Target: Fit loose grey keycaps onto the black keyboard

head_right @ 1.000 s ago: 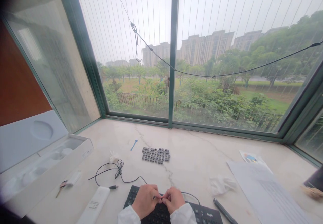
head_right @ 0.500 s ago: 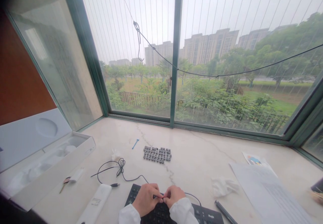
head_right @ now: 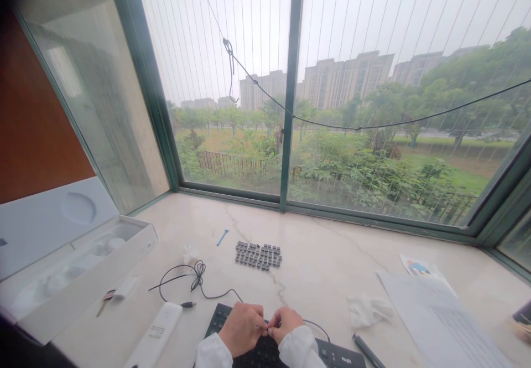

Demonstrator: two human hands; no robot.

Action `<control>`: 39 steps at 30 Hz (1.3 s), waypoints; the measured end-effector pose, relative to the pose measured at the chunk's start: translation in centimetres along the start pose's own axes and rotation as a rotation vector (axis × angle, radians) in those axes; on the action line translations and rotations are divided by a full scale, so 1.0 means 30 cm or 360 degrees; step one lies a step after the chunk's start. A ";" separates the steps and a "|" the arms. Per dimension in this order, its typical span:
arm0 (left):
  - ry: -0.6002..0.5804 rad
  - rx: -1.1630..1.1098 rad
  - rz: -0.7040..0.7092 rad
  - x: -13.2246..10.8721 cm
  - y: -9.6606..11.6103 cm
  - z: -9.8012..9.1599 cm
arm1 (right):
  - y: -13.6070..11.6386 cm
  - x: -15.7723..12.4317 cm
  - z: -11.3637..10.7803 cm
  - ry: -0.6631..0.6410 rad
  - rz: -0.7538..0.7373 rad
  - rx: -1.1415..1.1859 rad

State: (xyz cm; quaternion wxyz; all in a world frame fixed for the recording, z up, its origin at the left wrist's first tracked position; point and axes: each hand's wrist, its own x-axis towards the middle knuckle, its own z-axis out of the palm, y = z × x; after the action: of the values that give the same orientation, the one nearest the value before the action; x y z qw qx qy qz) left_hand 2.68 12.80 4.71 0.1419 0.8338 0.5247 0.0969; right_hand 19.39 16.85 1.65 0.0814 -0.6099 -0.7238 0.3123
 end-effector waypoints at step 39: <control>-0.0057 -0.0241 -0.0137 0.011 -0.009 -0.023 | 0.039 -0.022 -0.026 -0.0060 -0.0547 0.0078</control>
State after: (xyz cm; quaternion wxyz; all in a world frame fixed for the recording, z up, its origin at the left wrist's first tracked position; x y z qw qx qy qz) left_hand 2.40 13.30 5.26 0.2178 0.7990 0.5485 0.1152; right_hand 20.93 16.58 1.79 0.1349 -0.4690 -0.8110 0.3227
